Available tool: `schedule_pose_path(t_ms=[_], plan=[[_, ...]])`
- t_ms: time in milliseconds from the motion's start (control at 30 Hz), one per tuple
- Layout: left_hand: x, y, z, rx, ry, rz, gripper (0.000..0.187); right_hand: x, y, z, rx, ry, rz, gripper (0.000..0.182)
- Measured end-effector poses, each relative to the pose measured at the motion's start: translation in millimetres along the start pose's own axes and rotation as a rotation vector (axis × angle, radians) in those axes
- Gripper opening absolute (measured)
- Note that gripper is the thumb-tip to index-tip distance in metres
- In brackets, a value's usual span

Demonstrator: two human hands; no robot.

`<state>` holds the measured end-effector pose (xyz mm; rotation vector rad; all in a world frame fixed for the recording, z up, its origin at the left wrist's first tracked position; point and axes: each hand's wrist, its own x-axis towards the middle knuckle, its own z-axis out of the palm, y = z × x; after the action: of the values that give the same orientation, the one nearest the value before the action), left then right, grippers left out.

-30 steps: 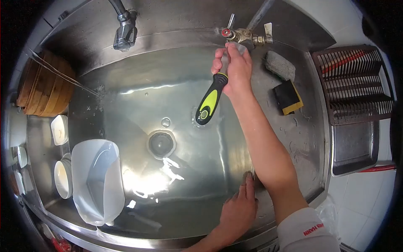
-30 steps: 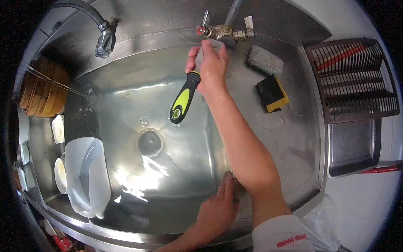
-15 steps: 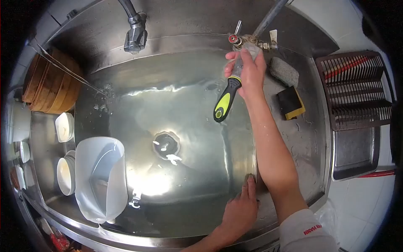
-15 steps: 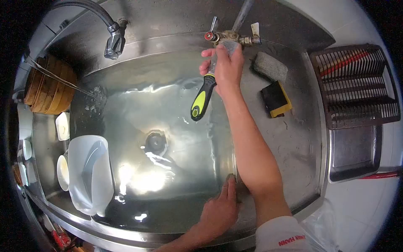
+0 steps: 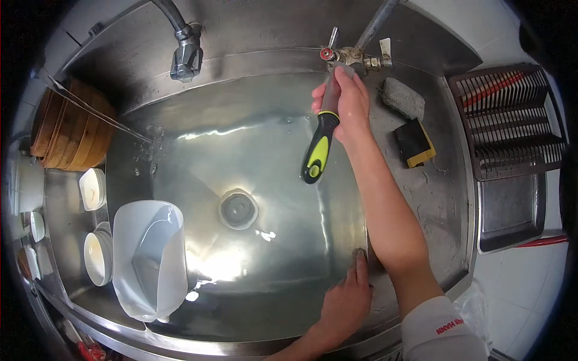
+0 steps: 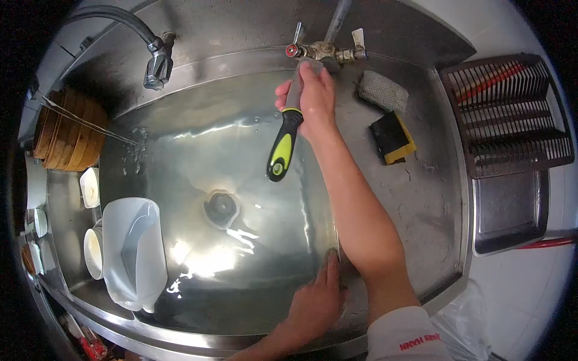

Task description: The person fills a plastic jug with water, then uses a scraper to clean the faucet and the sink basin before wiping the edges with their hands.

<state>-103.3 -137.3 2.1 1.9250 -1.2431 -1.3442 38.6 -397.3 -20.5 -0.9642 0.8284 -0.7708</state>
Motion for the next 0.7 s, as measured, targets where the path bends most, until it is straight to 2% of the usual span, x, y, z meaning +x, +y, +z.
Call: schedule_pose_path(t_ms=[133,233,333,433,533,567,600,633,667,700], plan=[[2,-2,-21,-0.131,-0.065,-0.008,0.077,-3,-3,0,-0.026,-0.103,0.019,0.028],[5,-8,-52,-0.623,0.368,0.106,0.074,-15,3,10,0.022,-0.15,0.022,0.032],[20,-10,-78,-0.793,0.75,0.042,0.071,-32,10,24,0.088,-0.262,0.062,0.032],[36,-15,-91,-0.357,0.689,-0.063,0.06,-39,11,31,0.106,-0.308,0.013,0.035],[60,-11,-101,-0.059,0.807,0.074,0.05,-36,6,23,0.181,-0.313,-0.015,0.036],[58,-3,-104,-0.419,0.647,-0.125,0.046,-33,7,20,0.192,-0.309,-0.024,0.035],[65,-4,-106,-0.268,0.73,-0.063,0.046,-31,6,18,0.201,-0.307,-0.032,0.035],[73,-11,-105,-0.115,0.809,0.0,0.046,-30,7,18,0.044,-0.29,-0.136,0.031],[80,-16,-106,0.038,0.886,0.062,0.046,-31,5,16,-0.014,-0.244,-0.143,0.034],[85,-18,-110,0.118,0.898,0.075,0.052,-31,4,16,-0.071,-0.2,-0.149,0.036]])
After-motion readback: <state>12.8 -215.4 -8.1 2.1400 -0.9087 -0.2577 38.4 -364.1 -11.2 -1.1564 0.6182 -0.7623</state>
